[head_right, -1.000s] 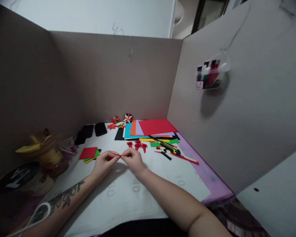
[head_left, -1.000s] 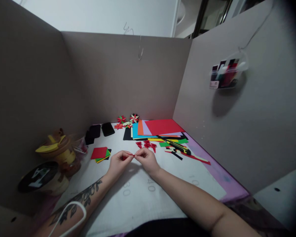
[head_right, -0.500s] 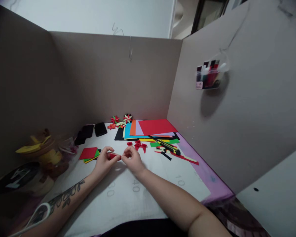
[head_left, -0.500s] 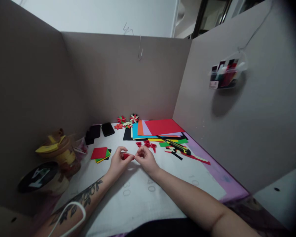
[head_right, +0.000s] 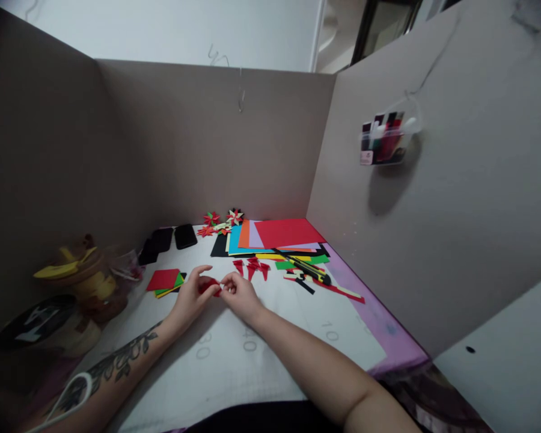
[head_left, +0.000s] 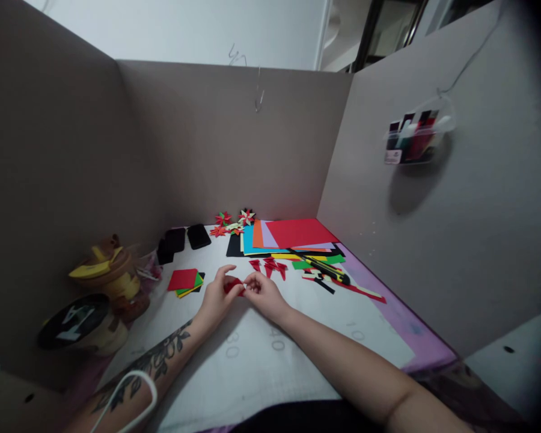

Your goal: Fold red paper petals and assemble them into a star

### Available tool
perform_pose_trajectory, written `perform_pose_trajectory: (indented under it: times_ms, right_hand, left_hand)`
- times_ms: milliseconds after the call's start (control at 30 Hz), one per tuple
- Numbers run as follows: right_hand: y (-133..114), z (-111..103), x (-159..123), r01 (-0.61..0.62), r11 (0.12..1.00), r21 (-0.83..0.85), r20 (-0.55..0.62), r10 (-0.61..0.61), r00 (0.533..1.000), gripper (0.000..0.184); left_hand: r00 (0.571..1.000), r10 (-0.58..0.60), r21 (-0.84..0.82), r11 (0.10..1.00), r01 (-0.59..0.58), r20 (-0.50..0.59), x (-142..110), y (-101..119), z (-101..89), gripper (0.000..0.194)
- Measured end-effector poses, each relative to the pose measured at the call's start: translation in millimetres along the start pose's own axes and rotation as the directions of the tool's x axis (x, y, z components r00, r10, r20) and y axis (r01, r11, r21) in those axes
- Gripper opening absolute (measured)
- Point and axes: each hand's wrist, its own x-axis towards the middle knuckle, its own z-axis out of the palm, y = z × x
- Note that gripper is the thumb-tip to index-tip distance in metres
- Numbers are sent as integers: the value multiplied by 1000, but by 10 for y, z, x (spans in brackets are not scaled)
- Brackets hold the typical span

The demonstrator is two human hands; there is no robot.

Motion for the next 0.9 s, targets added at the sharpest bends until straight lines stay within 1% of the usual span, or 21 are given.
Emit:
perform_pose_trajectory:
  times_ms: [67, 133, 200, 233, 300, 367, 433, 500, 567, 667, 800, 900]
  right_hand:
    - [-10, 21, -1, -55, 998, 44, 45, 53, 998, 12]
    - [-11, 32, 2, -95, 989, 110, 61, 89, 994, 12]
    - [5, 34, 14, -164, 964, 208, 66, 153, 986, 13]
    - [20, 33, 24, -203, 944, 262, 69, 191, 979, 14]
    - [58, 27, 47, -248, 900, 359, 66, 240, 968, 17]
    - [96, 23, 70, -232, 880, 414, 42, 236, 971, 20]
    - [129, 22, 84, -199, 885, 420, 14, 213, 977, 19]
    - [156, 20, 91, -178, 903, 391, -9, 197, 980, 18]
    - [174, 17, 96, -162, 922, 351, -32, 185, 982, 18]
    - [184, 13, 105, -148, 937, 316, -54, 174, 983, 16]
    - [161, 23, 114, -188, 933, 308, -62, 217, 974, 16]
    - [126, 36, 108, -229, 921, 314, -39, 254, 966, 18]
  left_hand:
    - [998, 4, -68, 998, -9, -67, 20, -10, -4, 44]
    - [989, -18, -154, 988, -5, -147, 47, -29, -11, 45]
    - [979, -62, -226, 974, 17, -195, 71, -44, -18, 40]
    - [977, -92, -248, 968, 42, -193, 78, -47, -20, 36]
    - [980, -157, -265, 957, 121, -119, 78, -42, -15, 28]
    - [978, -210, -260, 943, 208, 22, 61, -26, 1, 27]
    - [959, -236, -265, 925, 271, 157, 37, -11, 21, 28]
    - [945, -250, -293, 906, 306, 212, 18, -5, 33, 27]
    - [944, -261, -315, 896, 315, 201, 9, -11, 31, 23]
    - [959, -241, -306, 911, 277, 152, 13, -29, 10, 17]
    - [973, -181, -249, 945, 213, 145, 22, -56, -7, 12]
    - [977, -158, -217, 958, 186, 142, 23, -82, -7, 12]
